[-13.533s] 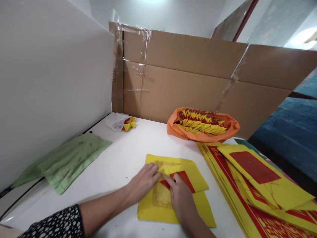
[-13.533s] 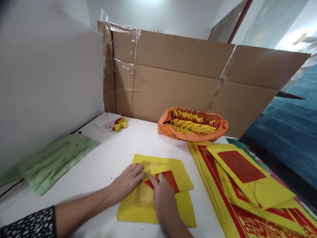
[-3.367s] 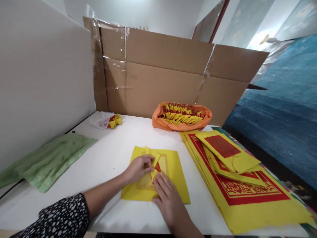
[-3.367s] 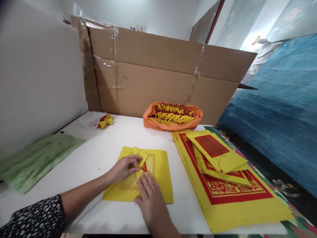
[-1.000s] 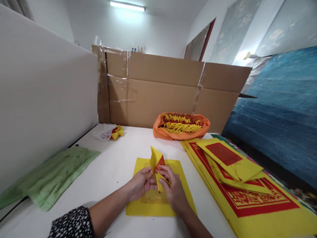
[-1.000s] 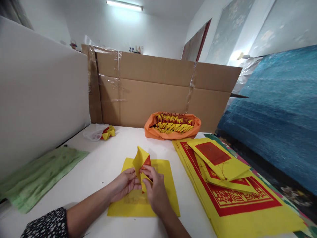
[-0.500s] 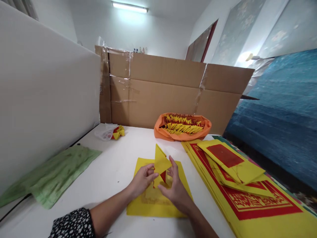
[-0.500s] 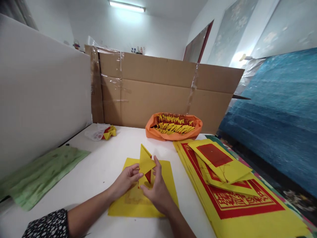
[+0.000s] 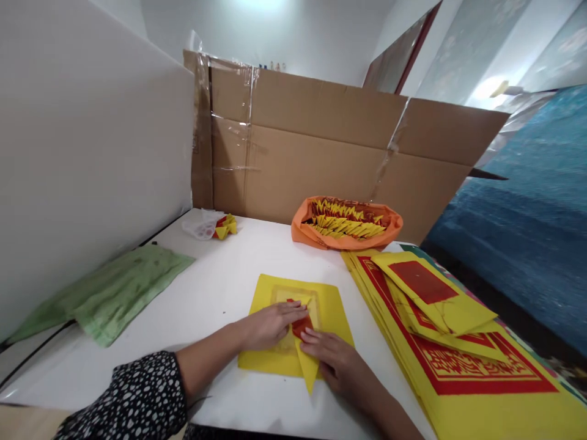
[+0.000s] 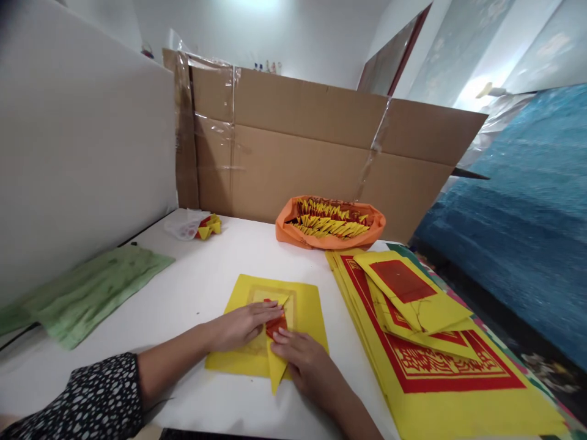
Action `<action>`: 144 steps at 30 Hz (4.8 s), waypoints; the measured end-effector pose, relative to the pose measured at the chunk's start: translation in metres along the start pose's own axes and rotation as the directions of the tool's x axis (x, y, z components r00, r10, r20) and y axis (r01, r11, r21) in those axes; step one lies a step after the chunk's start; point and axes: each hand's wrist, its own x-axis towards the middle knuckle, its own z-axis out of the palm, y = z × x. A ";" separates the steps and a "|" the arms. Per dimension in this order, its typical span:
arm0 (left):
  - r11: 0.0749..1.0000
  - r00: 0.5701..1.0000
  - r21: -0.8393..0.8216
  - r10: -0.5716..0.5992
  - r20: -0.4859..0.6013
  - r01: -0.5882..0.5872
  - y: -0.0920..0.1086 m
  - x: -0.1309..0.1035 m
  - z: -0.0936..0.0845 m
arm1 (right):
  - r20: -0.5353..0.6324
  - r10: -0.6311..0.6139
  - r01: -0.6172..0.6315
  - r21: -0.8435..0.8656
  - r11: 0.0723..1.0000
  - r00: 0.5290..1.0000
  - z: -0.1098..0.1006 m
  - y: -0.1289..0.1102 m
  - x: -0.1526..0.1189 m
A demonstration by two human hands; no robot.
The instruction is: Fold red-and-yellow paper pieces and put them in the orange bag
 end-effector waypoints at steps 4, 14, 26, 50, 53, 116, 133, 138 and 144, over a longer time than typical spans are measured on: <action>0.999 1.000 0.034 -0.016 0.007 0.016 -0.003 0.003 0.006 | 0.027 0.051 -0.050 -0.052 0.997 0.998 0.004 -0.007 -0.015; 0.992 0.997 0.106 -0.068 0.026 0.065 0.008 0.011 0.005 | 0.052 0.047 -0.052 0.093 0.994 0.998 -0.003 -0.003 -0.008; 0.993 0.986 0.085 -0.094 0.139 0.082 0.004 0.005 -0.001 | -0.047 0.317 -0.276 0.387 0.880 0.947 -0.005 0.005 0.016; 0.977 0.947 0.165 -0.178 0.268 0.137 0.011 0.009 -0.007 | 0.043 0.598 -0.492 0.617 0.614 0.800 -0.006 0.009 0.035; 0.979 0.969 -0.055 -0.185 0.166 0.197 0.005 0.012 -0.012 | -0.021 0.624 -0.498 0.581 0.643 0.781 -0.002 0.008 0.038; 0.459 0.789 -0.837 -0.611 -0.056 0.296 -0.008 0.021 -0.008 | -0.444 0.490 -0.409 0.270 0.872 0.751 0.012 -0.027 0.046; 0.497 0.892 -0.830 -0.452 0.002 0.253 0.007 0.014 -0.012 | -0.344 0.413 -0.357 0.215 0.909 0.843 -0.004 -0.016 0.065; 0.596 0.878 -0.784 -0.453 -0.154 0.170 0.005 0.017 -0.021 | -0.172 0.576 -0.446 0.473 0.760 0.799 -0.025 -0.018 0.075; 0.729 0.828 -0.644 -0.495 -0.261 0.233 -0.004 0.015 -0.031 | -0.110 0.551 -0.437 0.491 0.754 0.827 -0.054 0.004 0.108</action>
